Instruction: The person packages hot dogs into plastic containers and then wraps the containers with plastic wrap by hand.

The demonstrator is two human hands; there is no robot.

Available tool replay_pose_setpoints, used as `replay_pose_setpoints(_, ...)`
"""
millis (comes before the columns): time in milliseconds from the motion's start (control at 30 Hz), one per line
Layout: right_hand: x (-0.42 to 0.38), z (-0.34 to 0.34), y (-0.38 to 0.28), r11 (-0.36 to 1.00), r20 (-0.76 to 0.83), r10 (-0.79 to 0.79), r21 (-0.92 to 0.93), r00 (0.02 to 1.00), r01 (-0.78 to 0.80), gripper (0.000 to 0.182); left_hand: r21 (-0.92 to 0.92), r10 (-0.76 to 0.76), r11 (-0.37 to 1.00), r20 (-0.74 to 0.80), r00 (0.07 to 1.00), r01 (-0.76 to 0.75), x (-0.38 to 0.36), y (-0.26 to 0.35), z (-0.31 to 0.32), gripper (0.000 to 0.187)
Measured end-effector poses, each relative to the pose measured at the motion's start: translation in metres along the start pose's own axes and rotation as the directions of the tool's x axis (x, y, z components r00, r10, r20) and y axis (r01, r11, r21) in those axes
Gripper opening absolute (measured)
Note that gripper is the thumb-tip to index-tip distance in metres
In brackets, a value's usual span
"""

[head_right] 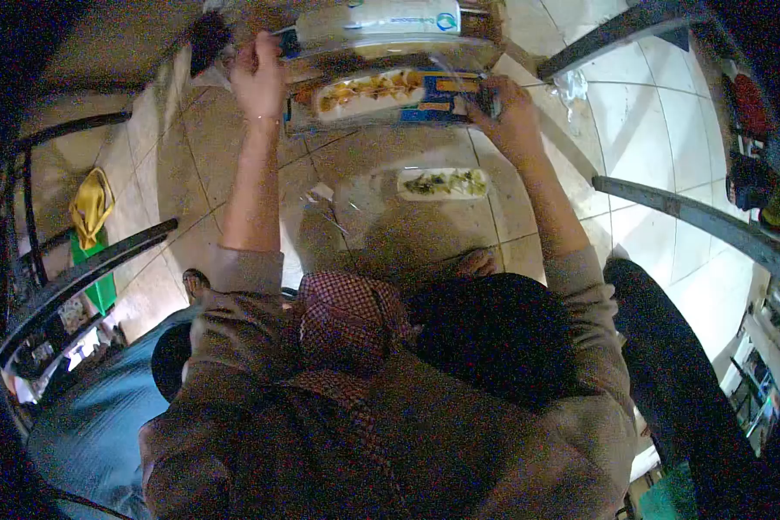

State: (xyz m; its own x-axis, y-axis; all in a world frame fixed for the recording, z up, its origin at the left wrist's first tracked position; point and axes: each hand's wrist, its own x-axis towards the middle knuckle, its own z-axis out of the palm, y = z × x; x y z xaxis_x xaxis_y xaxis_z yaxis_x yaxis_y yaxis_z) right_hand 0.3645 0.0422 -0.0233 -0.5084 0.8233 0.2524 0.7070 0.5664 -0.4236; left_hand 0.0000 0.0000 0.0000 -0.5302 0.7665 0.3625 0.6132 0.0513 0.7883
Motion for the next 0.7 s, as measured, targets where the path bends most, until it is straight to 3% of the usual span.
replay_pose_setpoints(67,-0.005,-0.015,0.0,0.951,0.034,0.215,0.219,0.976,-0.217,0.041,-0.279,-0.416,0.872,0.01,0.909,0.402,-0.015,-0.011,-0.002,0.052)
replay_pose_setpoints(100,0.01,-0.011,-0.012,0.953,0.019,0.2,0.231,0.98,-0.199,0.041,-0.279,-0.401,0.881,-0.008,0.916,0.383,-0.008,-0.015,-0.011,0.052)
replay_pose_setpoints(133,0.011,-0.02,-0.018,0.919,0.073,0.256,0.292,0.964,-0.266,0.041,-0.323,-0.469,0.832,0.023,0.883,0.451,-0.02,-0.01,-0.012,0.038)
replay_pose_setpoints(167,0.013,-0.027,-0.025,0.874,0.131,0.309,0.351,0.942,-0.336,0.041,-0.36,-0.532,0.778,0.058,0.845,0.515,-0.027,-0.006,-0.015,0.038)
replay_pose_setpoints(233,0.023,-0.031,-0.035,0.852,0.106,0.228,0.459,0.968,-0.251,0.041,-0.338,-0.479,0.813,0.079,0.875,0.475,-0.033,-0.021,-0.008,0.038)
replay_pose_setpoints(300,0.037,-0.029,-0.04,0.934,0.041,-0.132,0.339,0.99,0.11,0.046,-0.311,-0.424,0.846,0.102,0.9,0.434,-0.038,-0.034,-0.003,0.04)
replay_pose_setpoints(367,0.05,-0.026,-0.055,0.938,0.106,-0.151,0.329,0.983,0.109,0.048,-0.451,-0.537,0.648,0.301,0.788,0.614,-0.041,-0.04,0.001,0.041)
replay_pose_setpoints(433,0.067,-0.014,-0.064,0.914,0.174,-0.36,0.263,0.917,0.309,0.047,-0.417,-0.536,0.682,0.273,0.798,0.601,-0.043,-0.024,-0.006,0.04)
replay_pose_setpoints(600,0.091,0.002,-0.093,0.833,0.251,-0.546,0.268,0.799,0.484,0.048,-0.397,-0.542,0.698,0.252,0.802,0.596,-0.047,-0.035,-0.01,0.04)
replay_pose_setpoints(667,0.094,0.013,-0.095,0.789,0.246,-0.604,0.32,0.758,0.525,0.049,-0.417,-0.488,0.772,0.096,0.868,0.48,-0.052,-0.032,-0.006,0.038)
replay_pose_setpoints(700,0.093,0.018,-0.096,0.786,0.258,-0.614,0.283,0.746,0.549,0.05,-0.414,-0.491,0.772,0.092,0.866,0.482,-0.053,-0.037,-0.002,0.038)
